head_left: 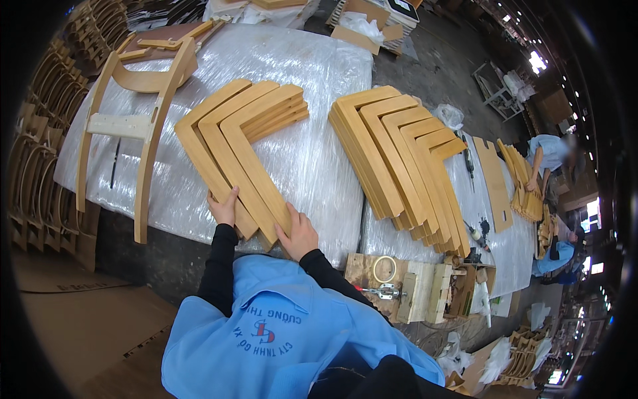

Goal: The person inserts white plastic dowels into pre-drilled holes on small wooden blocks, then taps them flush with a white plastic mallet. They stack the finished blocks and handle L-shaped wooden frames on a plastic-covered workbench.

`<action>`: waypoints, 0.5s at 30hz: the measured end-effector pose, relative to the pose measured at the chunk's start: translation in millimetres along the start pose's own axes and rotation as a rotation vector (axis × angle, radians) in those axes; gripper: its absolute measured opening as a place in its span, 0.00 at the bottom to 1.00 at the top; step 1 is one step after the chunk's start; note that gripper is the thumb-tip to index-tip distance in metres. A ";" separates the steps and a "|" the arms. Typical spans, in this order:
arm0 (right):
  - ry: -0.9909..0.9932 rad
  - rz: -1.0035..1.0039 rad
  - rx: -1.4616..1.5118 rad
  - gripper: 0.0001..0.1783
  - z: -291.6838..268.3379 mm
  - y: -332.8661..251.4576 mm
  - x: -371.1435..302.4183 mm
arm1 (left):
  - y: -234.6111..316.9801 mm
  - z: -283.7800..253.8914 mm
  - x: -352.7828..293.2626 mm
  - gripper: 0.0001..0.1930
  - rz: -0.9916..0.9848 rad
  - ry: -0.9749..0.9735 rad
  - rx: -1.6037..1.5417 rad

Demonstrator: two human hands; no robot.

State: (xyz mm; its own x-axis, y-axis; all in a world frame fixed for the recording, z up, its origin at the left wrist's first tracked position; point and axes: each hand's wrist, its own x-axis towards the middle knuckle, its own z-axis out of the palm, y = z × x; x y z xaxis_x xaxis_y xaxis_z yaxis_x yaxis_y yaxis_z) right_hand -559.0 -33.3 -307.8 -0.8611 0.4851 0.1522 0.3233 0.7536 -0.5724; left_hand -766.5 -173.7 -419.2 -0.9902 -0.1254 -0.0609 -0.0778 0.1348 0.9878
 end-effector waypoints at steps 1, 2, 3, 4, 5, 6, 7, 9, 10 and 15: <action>0.001 0.000 0.006 0.38 0.0 -0.3 -0.2 | 0.1 0.3 0.6 0.54 0.006 -0.006 -0.013; 0.002 0.000 0.012 0.38 -0.3 -0.7 -0.6 | 0.1 -0.2 0.9 0.54 -0.002 -0.003 -0.007; 0.002 0.002 0.017 0.38 -0.5 -0.1 -1.6 | 1.6 -0.6 -0.7 0.54 -0.011 -0.001 -0.001; 0.003 0.002 0.020 0.37 -0.2 0.6 -1.9 | 3.2 -0.8 -2.1 0.54 -0.021 0.000 0.005; 0.005 0.001 0.024 0.37 0.3 1.4 -1.7 | 5.1 0.0 -2.5 0.54 -0.017 -0.005 -0.012; 0.004 -0.001 0.028 0.37 0.6 1.2 -2.2 | 6.4 0.0 -2.7 0.54 -0.015 -0.009 -0.028; -0.002 0.005 0.022 0.37 0.2 1.0 -2.4 | 7.7 0.0 -2.8 0.54 -0.013 -0.012 -0.044; -0.013 0.015 0.012 0.37 -1.6 0.2 -1.6 | 8.5 0.1 -3.0 0.54 -0.016 -0.017 -0.036; -0.009 0.016 0.014 0.37 -1.3 0.0 -1.8 | 8.9 0.1 -2.7 0.54 -0.018 -0.019 -0.032; 0.009 0.018 0.014 0.37 3.3 1.3 -2.3 | 3.2 0.4 -0.1 0.54 0.002 -0.020 -0.056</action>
State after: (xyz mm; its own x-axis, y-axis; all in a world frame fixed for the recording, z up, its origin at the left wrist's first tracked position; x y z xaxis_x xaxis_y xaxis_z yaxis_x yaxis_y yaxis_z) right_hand -557.8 -34.9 -311.5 -0.8517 0.5024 0.1490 0.3330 0.7384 -0.5864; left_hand -766.7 -172.8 -416.0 -0.9926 -0.1051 -0.0613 -0.0699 0.0797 0.9944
